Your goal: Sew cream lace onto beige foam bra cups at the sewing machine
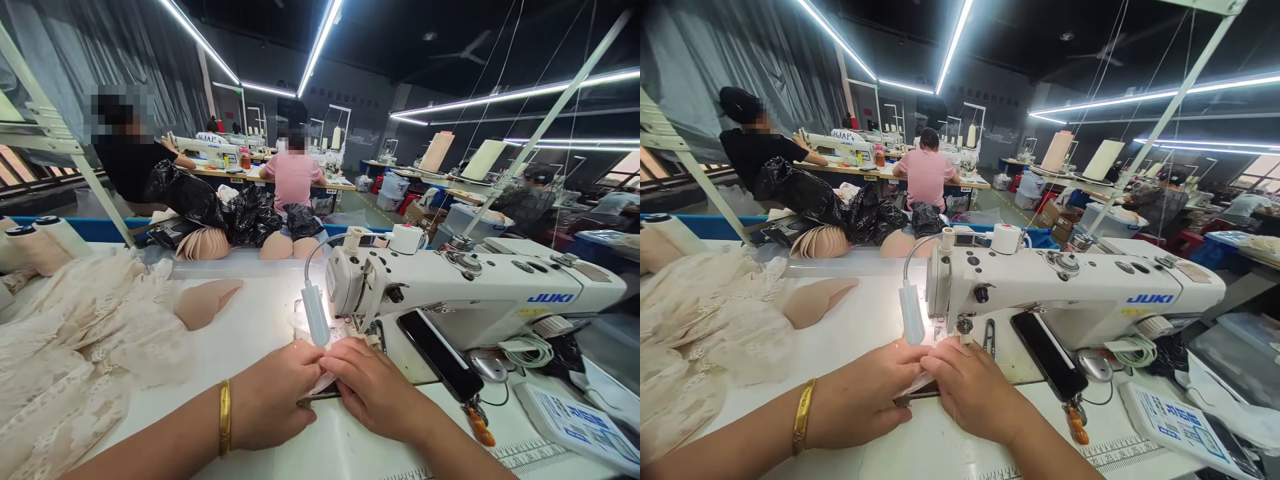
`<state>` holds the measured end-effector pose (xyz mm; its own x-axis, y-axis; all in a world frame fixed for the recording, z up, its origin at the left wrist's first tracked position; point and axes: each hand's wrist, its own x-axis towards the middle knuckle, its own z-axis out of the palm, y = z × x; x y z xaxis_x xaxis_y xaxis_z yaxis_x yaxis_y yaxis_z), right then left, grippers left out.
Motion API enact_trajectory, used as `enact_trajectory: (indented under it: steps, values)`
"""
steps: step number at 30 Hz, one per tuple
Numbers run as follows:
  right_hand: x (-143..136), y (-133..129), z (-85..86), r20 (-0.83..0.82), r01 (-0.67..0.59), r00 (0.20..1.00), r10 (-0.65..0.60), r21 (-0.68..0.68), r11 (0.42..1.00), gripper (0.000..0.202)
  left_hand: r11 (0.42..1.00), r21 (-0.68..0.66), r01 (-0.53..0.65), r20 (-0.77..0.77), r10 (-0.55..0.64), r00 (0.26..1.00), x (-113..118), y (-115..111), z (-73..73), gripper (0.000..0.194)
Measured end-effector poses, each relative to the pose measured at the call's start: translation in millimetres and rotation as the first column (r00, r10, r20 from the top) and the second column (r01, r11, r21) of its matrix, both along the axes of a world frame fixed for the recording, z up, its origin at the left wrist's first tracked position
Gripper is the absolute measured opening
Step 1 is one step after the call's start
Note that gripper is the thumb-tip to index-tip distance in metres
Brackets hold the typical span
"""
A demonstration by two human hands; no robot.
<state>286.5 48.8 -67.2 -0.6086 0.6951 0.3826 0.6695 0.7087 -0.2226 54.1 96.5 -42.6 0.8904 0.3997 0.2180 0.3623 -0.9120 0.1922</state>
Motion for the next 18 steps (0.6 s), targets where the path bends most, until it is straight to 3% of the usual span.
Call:
enact_trajectory:
  steps: [3, 6, 11, 14, 18]
  values:
    - [5.0, 5.3, -5.2, 0.097, 0.107, 0.99, -0.102, -0.043, 0.993, 0.034, 0.992, 0.067, -0.105, -0.127, 0.113, 0.985, 0.1, 0.0, -1.2, 0.027]
    - [8.7, 9.2, -8.5, 0.105, 0.179, 0.979, -0.174, -0.043, 0.983, 0.038, 0.968, 0.188, -0.165, -0.118, 0.189, 0.975, 5.3, 4.1, -10.0, 0.024]
    - [10.0, 12.3, -11.5, 0.124, 0.256, 0.961, -0.247, -0.061, 0.965, 0.048, 0.989, 0.145, -0.004, 0.017, 0.001, 1.0, 10.4, 17.5, -20.7, 0.03]
    - [10.6, 13.2, -13.2, 0.146, 0.3, 0.946, -0.29, -0.052, 0.953, 0.048, 0.986, 0.167, 0.011, 0.022, -0.015, 1.0, 7.8, 23.4, -22.5, 0.029]
    - [11.6, 12.6, -13.8, 0.095, 0.247, 0.965, -0.243, -0.028, 0.969, 0.043, 0.975, 0.221, 0.025, 0.046, -0.036, 0.998, 3.4, 24.4, -22.7, 0.027]
